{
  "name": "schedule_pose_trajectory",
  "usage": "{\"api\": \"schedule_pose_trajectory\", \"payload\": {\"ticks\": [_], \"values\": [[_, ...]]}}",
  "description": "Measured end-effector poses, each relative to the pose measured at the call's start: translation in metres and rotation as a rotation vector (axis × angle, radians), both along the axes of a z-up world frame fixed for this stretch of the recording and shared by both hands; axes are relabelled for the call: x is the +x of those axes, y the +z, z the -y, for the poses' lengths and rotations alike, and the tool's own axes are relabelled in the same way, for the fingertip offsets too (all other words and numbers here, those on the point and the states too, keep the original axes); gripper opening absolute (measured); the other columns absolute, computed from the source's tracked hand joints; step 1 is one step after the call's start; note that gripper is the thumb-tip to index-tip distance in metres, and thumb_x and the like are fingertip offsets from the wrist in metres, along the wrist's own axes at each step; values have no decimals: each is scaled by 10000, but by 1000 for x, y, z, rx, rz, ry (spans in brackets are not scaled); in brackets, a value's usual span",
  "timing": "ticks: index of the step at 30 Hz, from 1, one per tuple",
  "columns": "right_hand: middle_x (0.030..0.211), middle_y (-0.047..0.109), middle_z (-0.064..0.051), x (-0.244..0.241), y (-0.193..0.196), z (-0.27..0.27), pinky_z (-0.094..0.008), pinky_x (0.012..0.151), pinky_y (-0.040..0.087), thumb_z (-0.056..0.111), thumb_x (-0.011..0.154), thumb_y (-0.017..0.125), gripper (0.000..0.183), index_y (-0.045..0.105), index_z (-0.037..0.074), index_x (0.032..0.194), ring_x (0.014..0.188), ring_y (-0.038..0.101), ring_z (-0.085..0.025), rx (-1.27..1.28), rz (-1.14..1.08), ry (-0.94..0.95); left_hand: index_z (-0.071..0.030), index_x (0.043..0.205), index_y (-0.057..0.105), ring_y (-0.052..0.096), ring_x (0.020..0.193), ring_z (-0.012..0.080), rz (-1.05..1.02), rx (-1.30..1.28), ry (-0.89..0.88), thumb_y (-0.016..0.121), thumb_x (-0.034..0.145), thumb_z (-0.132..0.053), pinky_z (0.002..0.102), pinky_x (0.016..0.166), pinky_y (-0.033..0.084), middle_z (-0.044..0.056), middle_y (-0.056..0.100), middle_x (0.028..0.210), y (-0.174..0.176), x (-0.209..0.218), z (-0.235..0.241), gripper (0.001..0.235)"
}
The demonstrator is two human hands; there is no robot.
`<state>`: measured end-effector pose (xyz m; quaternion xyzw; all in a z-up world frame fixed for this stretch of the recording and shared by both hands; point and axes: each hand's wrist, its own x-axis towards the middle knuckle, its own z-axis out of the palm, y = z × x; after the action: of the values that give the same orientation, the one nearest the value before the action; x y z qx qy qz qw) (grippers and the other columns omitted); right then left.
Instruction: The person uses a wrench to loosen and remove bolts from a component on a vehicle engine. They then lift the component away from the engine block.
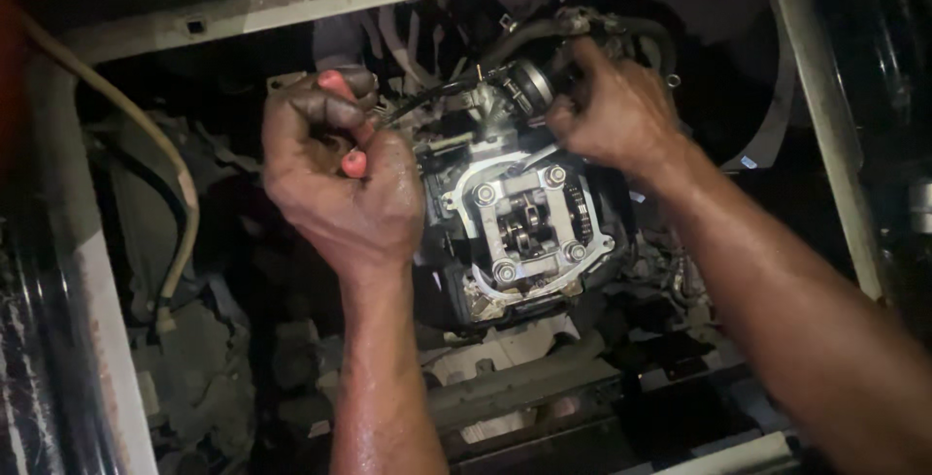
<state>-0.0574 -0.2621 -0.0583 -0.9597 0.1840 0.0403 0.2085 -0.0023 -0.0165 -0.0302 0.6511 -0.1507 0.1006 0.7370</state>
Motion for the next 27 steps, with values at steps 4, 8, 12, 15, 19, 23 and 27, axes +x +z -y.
{"api": "schedule_pose_trajectory", "payload": {"ticks": [4, 8, 12, 15, 19, 23, 27], "values": [[652, 641, -104, -4, -29, 15, -441, 688, 595, 230, 811, 535, 595, 551, 59, 1381, 539, 651, -271, 55, 51, 19, 10, 952, 522, 637, 964, 176, 43, -153, 19, 453, 805, 87, 262, 827, 586, 114, 589, 1060, 17, -2, 5, 180], [636, 651, -196, 11, -70, 40, -521, 910, 528, 312, 858, 538, 764, 416, -38, 1527, 637, 632, -353, -110, 53, 165, -20, 921, 529, 663, 935, 191, 149, -252, 56, 457, 807, 99, 294, 809, 630, 112, 597, 1015, 43, 2, 19, 181], [1198, 633, -328, 26, -104, 49, -582, 993, 450, 355, 899, 550, 633, 527, 67, 1462, 1120, 592, -442, -277, 454, 292, -31, 952, 529, 588, 844, 175, 272, -411, -48, 516, 875, 138, 270, 728, 512, 101, 564, 950, 50, 17, 39, 187], [1227, 585, -356, 27, -102, 51, -614, 1018, 419, 396, 929, 564, 658, 506, 81, 1504, 1179, 537, -490, -238, 346, 203, -32, 976, 528, 542, 800, 146, 304, -467, -81, 550, 908, 154, 238, 701, 452, 82, 546, 926, 41, 16, 56, 199], [1194, 611, -341, 16, -77, 44, -635, 961, 422, 355, 828, 614, 717, 463, 49, 1459, 1163, 542, -514, -251, 275, 187, -6, 1003, 512, 541, 874, 112, 191, -416, -89, 511, 900, 133, 221, 826, 471, 70, 563, 993, 30, -2, 62, 173], [1020, 647, -304, 13, -47, 35, -612, 995, 456, 290, 804, 597, 739, 391, 6, 1455, 1132, 582, -483, -57, 161, 121, 5, 998, 497, 598, 959, 135, 130, -331, -70, 475, 918, 116, 240, 884, 512, 109, 606, 1063, 34, -11, 65, 138], [1117, 638, -253, 20, -28, 22, -569, 946, 485, 267, 788, 623, 653, 482, 28, 1379, 1109, 613, -434, 77, 168, -38, -10, 1046, 509, 602, 957, 142, 129, -311, -64, 475, 854, 109, 243, 856, 534, 112, 605, 1092, 36, -10, 61, 228]]}}
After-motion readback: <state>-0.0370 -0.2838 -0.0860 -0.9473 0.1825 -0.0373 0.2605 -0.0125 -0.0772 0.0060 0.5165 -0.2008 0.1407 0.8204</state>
